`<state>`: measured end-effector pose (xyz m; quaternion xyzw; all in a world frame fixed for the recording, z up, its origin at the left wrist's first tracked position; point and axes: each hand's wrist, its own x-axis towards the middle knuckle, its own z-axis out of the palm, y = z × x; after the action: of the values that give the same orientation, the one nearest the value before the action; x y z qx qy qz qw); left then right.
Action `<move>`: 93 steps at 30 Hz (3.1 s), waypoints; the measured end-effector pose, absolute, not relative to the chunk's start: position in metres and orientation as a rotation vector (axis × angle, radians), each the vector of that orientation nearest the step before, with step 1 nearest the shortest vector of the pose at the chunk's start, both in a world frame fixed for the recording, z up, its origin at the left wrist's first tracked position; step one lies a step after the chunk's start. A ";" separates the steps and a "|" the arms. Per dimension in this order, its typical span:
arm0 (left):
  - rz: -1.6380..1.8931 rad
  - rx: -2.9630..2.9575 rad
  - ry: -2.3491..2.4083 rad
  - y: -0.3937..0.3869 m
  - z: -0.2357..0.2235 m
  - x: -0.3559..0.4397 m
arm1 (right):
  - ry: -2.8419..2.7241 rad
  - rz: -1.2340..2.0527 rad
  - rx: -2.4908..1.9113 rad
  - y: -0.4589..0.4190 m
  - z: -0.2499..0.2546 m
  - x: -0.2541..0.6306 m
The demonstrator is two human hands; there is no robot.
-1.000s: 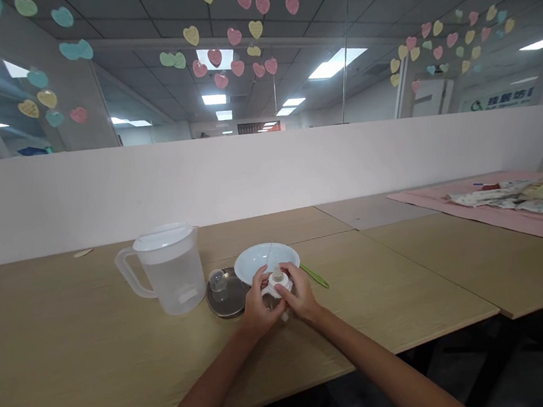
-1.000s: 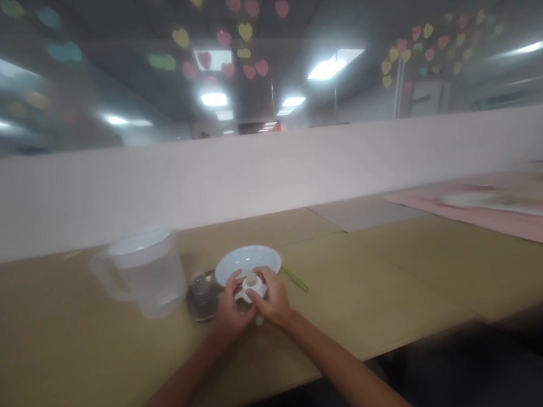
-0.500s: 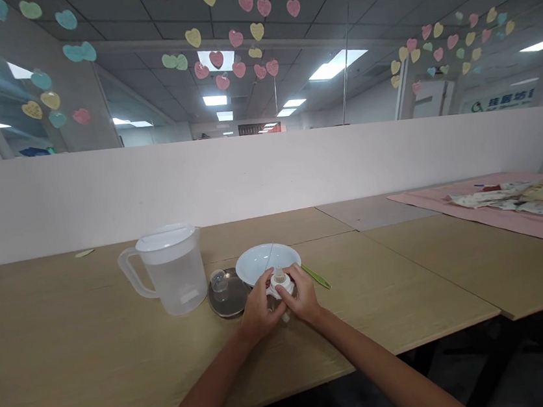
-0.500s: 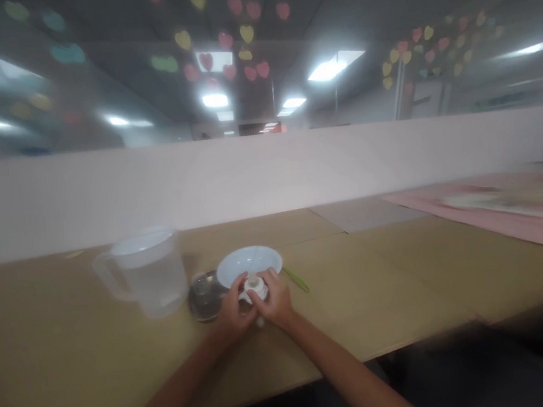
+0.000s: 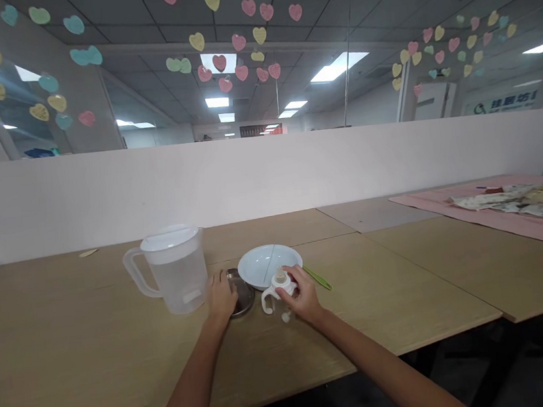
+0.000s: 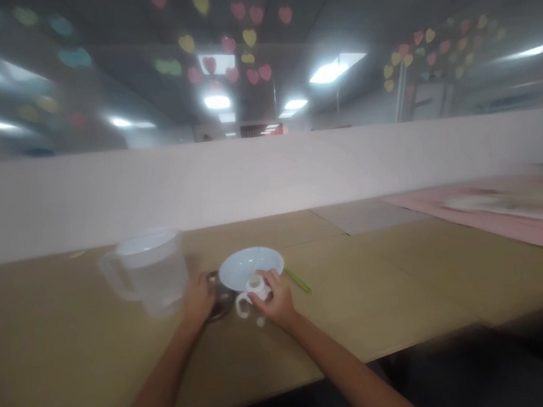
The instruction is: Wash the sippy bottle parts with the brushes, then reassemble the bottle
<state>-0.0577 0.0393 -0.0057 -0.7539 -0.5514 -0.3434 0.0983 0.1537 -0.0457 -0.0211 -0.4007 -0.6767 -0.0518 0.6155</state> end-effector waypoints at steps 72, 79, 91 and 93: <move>-1.792 -2.710 -0.863 -0.034 -0.007 0.021 | -1.523 -0.399 -1.066 -0.037 -0.036 0.148; -1.794 -2.694 -0.664 -0.029 -0.017 0.011 | -1.649 -0.439 -0.940 -0.037 -0.036 0.160; -1.647 -2.750 -0.760 -0.023 -0.018 0.004 | -1.596 -0.270 -0.923 -0.042 -0.031 0.166; -1.565 -2.758 -0.789 -0.026 -0.019 0.007 | -1.619 -0.265 -0.930 -0.043 -0.030 0.164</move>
<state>0.0072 -0.0255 -0.0185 -0.8423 -0.2409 -0.4780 -0.0630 0.1643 -0.0430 -0.0300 -0.3990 -0.6947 -0.1137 0.5876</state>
